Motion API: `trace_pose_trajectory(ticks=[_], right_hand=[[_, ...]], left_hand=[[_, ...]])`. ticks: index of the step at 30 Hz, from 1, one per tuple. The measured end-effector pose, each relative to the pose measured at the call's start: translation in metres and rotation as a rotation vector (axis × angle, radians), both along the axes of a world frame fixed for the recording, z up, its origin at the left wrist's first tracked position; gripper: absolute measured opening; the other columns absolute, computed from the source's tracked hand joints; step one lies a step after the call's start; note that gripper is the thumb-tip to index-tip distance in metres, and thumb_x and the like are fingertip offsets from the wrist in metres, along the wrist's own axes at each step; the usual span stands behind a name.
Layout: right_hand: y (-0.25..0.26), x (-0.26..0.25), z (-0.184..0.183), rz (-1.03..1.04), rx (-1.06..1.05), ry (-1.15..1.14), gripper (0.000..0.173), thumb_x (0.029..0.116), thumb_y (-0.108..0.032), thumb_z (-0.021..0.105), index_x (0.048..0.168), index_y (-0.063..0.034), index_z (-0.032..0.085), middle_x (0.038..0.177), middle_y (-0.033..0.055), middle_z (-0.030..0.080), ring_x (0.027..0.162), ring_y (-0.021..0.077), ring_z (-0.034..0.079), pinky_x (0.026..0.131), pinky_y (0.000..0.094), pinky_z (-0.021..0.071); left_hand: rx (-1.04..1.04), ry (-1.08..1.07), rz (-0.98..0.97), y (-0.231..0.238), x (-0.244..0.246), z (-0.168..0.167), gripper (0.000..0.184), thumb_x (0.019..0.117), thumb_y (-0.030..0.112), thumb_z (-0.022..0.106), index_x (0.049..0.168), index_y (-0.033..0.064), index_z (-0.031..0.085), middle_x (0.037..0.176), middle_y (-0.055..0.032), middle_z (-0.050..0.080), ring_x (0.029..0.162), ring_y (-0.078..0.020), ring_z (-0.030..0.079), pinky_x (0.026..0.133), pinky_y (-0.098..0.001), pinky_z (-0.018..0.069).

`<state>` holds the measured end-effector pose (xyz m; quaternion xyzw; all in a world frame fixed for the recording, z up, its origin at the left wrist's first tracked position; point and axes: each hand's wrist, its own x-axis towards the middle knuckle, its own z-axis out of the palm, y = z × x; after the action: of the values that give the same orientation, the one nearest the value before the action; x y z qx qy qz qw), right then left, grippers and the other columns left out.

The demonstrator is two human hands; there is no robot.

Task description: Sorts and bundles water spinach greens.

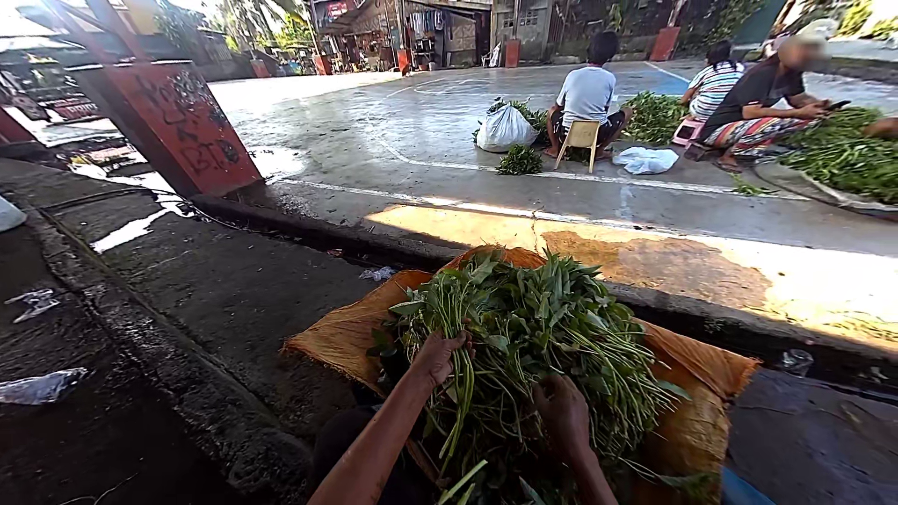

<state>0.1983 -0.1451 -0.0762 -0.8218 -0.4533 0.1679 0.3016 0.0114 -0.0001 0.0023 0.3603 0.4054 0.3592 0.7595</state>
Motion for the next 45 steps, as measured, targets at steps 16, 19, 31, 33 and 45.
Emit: trace_pose_trajectory(ticks=[16,19,31,33,45], right_hand=[[0.002,-0.045,0.014,0.026,0.553,0.144,0.014,0.0886,-0.012,0.072,0.097,-0.0012,0.075,0.084,0.0091,0.073,0.071,0.0149,0.07,0.067,0.0315,0.0595],[0.004,-0.058,0.009,0.052,0.599,0.121,0.014,0.0884,-0.012,0.071,0.096,-0.0015,0.075,0.087,0.0084,0.074,0.071,0.0135,0.07,0.067,0.0294,0.0598],[0.06,-0.068,0.042,-0.129,0.521,1.077,0.048,0.0992,-0.013,0.066,0.141,0.0027,0.049,0.123,0.0167,0.062,0.106,0.0172,0.063,0.091,0.033,0.0543],[0.066,-0.076,0.047,-0.25,0.732,1.079,0.02,0.0955,0.001,0.066,0.114,0.0073,0.064,0.1,0.0116,0.071,0.088,0.0102,0.068,0.081,0.0246,0.057],[-0.071,-0.039,0.0,0.629,-0.691,0.13,0.068,0.0903,-0.014,0.076,0.152,-0.0086,0.049,0.163,0.0271,0.03,0.138,0.0497,0.047,0.111,0.0633,0.04]], left_hand=[[0.01,0.062,-0.062,-0.018,0.027,-0.012,0.013,0.0999,-0.006,0.056,0.112,-0.0013,0.054,0.085,-0.0091,0.064,0.073,-0.0174,0.067,0.074,-0.0314,0.0602],[0.067,0.087,-0.109,-0.022,0.029,-0.014,0.023,0.0978,-0.006,0.06,0.119,-0.003,0.054,0.095,-0.0117,0.066,0.079,-0.0182,0.068,0.075,-0.0318,0.0603],[0.27,0.233,-0.168,-0.026,0.027,-0.016,0.035,0.0932,-0.004,0.066,0.127,-0.0053,0.055,0.11,-0.0113,0.067,0.095,-0.0123,0.067,0.086,-0.0284,0.057],[0.261,0.246,-0.134,-0.021,0.025,-0.015,0.035,0.094,-0.001,0.068,0.127,-0.005,0.055,0.11,-0.0124,0.067,0.096,-0.0137,0.067,0.087,-0.0293,0.0574],[0.271,0.223,-0.017,-0.002,0.003,0.002,0.025,0.0968,-0.008,0.06,0.121,-0.002,0.059,0.096,-0.0092,0.067,0.079,-0.0149,0.066,0.075,-0.0284,0.057]])
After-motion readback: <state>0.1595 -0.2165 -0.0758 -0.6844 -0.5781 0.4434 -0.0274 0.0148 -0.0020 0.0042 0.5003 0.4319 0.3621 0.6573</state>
